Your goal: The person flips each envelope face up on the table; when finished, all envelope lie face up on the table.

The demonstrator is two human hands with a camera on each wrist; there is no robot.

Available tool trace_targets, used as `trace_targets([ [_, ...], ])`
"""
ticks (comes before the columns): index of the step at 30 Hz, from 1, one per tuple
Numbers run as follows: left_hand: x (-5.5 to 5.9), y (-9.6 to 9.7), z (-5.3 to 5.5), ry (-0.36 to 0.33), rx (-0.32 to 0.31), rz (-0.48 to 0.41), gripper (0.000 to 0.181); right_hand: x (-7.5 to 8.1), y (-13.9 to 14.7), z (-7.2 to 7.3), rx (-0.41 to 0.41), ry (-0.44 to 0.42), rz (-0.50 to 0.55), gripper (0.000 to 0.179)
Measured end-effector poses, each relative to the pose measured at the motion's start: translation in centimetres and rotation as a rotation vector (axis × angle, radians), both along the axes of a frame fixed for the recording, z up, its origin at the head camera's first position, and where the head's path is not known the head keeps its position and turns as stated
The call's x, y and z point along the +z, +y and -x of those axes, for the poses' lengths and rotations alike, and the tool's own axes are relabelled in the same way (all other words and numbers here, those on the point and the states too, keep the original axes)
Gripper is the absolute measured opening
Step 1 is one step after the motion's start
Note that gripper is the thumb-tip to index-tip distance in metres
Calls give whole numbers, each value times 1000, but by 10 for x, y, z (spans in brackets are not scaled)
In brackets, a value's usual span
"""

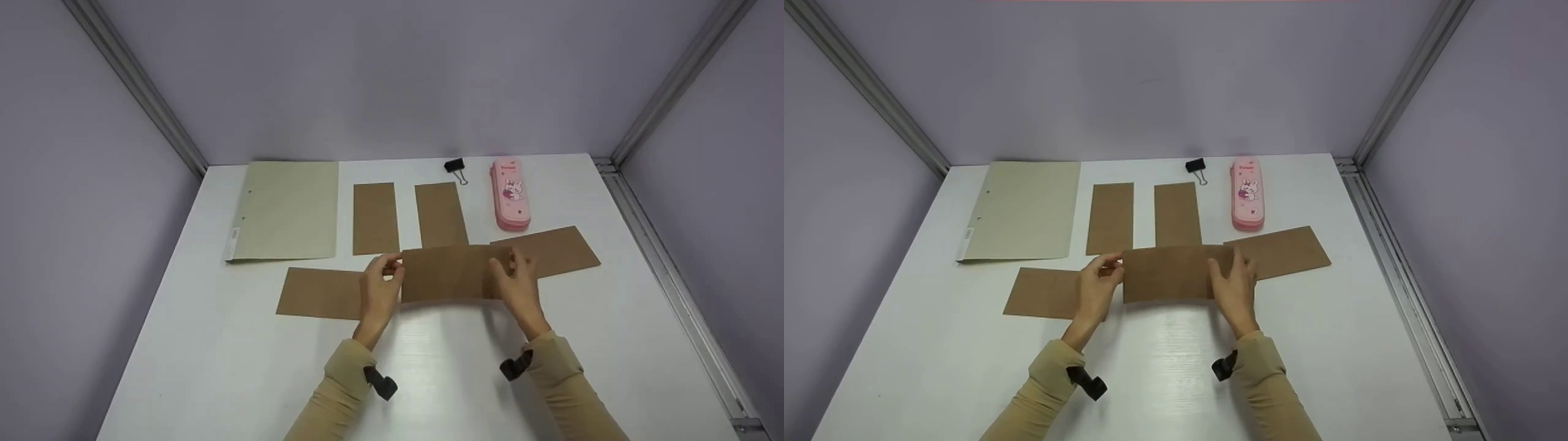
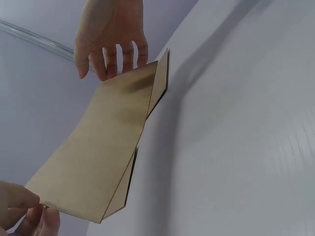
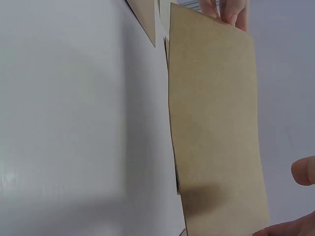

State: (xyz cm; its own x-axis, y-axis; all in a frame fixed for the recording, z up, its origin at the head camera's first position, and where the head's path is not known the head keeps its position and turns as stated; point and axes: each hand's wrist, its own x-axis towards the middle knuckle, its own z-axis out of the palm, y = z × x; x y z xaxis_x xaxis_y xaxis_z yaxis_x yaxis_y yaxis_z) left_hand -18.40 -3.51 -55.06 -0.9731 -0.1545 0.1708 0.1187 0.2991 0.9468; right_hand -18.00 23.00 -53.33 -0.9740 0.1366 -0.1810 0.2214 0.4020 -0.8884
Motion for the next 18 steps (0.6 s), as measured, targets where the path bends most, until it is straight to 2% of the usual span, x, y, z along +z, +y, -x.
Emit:
trace_targets([
  [7, 13, 5, -4, 55, 2, -90, 18, 8, -5, -1, -75, 130, 53, 62],
  [15, 18, 7, -8, 107, 13, -117, 11, 16, -7, -5, -111, 222, 104, 54],
  [18, 20, 8, -10, 132, 27, -95, 8, 19, -7, -7, -122, 258, 136, 52],
])
